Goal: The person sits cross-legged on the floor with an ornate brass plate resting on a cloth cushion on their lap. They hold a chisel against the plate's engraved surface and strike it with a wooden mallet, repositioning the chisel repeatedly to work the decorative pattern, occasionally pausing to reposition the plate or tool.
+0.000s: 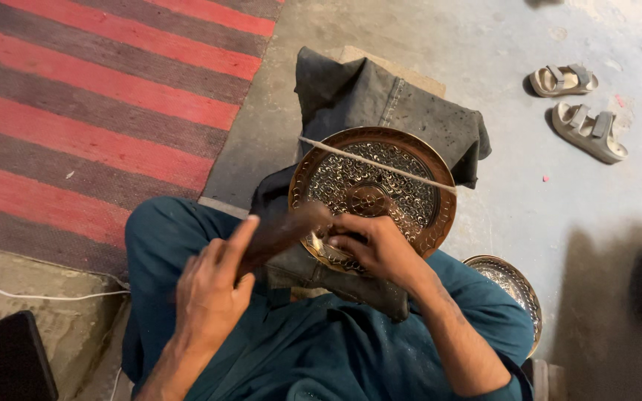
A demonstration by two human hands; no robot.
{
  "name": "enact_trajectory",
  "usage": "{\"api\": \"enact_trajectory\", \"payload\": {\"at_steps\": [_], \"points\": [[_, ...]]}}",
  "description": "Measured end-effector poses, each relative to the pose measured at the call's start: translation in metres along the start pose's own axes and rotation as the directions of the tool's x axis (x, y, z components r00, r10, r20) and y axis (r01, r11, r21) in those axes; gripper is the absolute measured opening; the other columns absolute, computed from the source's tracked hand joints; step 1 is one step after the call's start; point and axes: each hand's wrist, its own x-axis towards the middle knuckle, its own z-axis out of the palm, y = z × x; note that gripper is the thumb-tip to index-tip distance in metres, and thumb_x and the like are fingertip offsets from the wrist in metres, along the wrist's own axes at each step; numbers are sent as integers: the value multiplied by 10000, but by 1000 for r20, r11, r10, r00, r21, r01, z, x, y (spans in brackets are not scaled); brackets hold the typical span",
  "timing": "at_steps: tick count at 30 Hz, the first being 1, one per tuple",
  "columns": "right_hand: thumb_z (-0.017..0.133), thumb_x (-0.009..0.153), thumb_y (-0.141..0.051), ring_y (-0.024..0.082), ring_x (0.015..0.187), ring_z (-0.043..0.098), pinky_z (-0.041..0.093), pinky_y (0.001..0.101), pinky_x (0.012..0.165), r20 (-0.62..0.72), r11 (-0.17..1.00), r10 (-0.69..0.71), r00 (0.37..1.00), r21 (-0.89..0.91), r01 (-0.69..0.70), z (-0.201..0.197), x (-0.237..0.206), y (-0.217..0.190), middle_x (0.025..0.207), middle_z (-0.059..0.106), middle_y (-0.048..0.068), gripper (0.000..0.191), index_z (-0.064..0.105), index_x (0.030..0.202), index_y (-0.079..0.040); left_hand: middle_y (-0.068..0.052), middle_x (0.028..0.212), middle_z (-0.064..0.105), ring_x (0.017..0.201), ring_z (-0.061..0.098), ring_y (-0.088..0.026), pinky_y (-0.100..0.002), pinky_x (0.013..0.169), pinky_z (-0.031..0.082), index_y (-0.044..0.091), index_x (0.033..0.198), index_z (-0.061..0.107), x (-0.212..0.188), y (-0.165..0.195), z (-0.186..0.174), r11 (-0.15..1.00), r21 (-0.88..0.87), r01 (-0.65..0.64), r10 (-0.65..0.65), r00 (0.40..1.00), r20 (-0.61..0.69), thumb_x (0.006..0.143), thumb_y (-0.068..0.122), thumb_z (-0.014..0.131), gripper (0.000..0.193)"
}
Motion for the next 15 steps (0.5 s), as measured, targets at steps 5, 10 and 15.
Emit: {"api": "enact_trajectory", "payload": {"at_steps": [5,10,15], "points": [[742,904,-67,192,869,758,588,328,786,-87,1000,6,996,-17,-7,4,-3,1,972,775,129,285,697,1183,-31,-145,986,634,941,675,-350,-482,838,531,299,1583,385,0,-1,-1,938,281,204,-285,915,287,763,70,759,930],[725,901,-21,190,898,770,604,304,796,-218,999,15,976,54,-4,14,-8,3,993,783,99,288,675,1185,-16,-200,1324,621,1173,626,-430,-474,900,550,159,1472,439,-2,-7,-6,928,-142,346,-309,923,227,729,1,703,804],[744,889,-16,186,872,771,599,303,780,-223,1000,-16,975,-24,11,14,-8,4,973,781,93,289,680,1171,-19,-201,1286,652,1138,648,-415,-465,877,556,120,1433,454,-1,-6,-4,941,-136,311,-275,933,230,729,22,711,756]]}}
